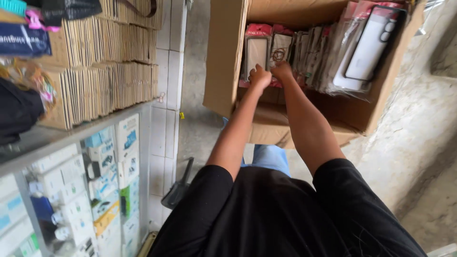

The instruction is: Sorting through a cardboard box filled with various phone cases to organize or inventory them.

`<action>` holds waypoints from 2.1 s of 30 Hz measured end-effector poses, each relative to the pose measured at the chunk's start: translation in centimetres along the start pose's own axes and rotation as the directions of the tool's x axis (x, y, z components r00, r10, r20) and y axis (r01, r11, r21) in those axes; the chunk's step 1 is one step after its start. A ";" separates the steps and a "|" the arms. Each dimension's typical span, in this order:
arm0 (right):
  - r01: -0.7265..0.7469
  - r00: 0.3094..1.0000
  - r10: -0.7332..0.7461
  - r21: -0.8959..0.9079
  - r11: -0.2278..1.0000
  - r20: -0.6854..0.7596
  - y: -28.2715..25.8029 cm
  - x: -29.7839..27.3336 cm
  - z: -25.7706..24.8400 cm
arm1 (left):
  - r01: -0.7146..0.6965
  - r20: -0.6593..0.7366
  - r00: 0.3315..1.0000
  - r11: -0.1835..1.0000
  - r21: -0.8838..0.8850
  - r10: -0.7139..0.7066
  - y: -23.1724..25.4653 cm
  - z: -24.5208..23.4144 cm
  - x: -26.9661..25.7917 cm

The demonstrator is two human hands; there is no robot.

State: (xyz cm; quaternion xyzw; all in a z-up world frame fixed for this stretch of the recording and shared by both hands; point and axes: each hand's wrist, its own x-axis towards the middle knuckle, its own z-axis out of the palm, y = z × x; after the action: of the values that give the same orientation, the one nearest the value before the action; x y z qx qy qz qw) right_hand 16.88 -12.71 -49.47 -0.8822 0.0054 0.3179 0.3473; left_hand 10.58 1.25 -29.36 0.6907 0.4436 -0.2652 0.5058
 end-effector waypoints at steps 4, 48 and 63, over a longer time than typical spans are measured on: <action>-0.307 0.952 0.299 0.212 0.928 0.068 -3.6 -3.7 0.3 | 0.035 -0.057 0.998 0.972 0.234 -0.022 -3.9 2.8 5.1; 0.756 0.648 -0.719 0.100 0.647 -0.251 -22.7 -45.2 -31.1 | 0.071 0.277 0.279 0.268 -0.961 0.919 6.1 -6.3 -32.3; 0.767 0.549 -0.807 -0.253 0.589 -0.217 -22.5 -48.4 -33.8 | 0.112 0.316 0.247 0.297 -0.948 0.916 4.3 -4.2 -32.4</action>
State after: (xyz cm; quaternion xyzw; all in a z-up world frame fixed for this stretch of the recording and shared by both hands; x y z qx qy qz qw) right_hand 2.33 -26.70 10.37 -0.8486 -0.3571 -0.0144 0.3900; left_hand -1.06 -6.37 0.46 0.1822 -0.0840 -0.1372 0.9700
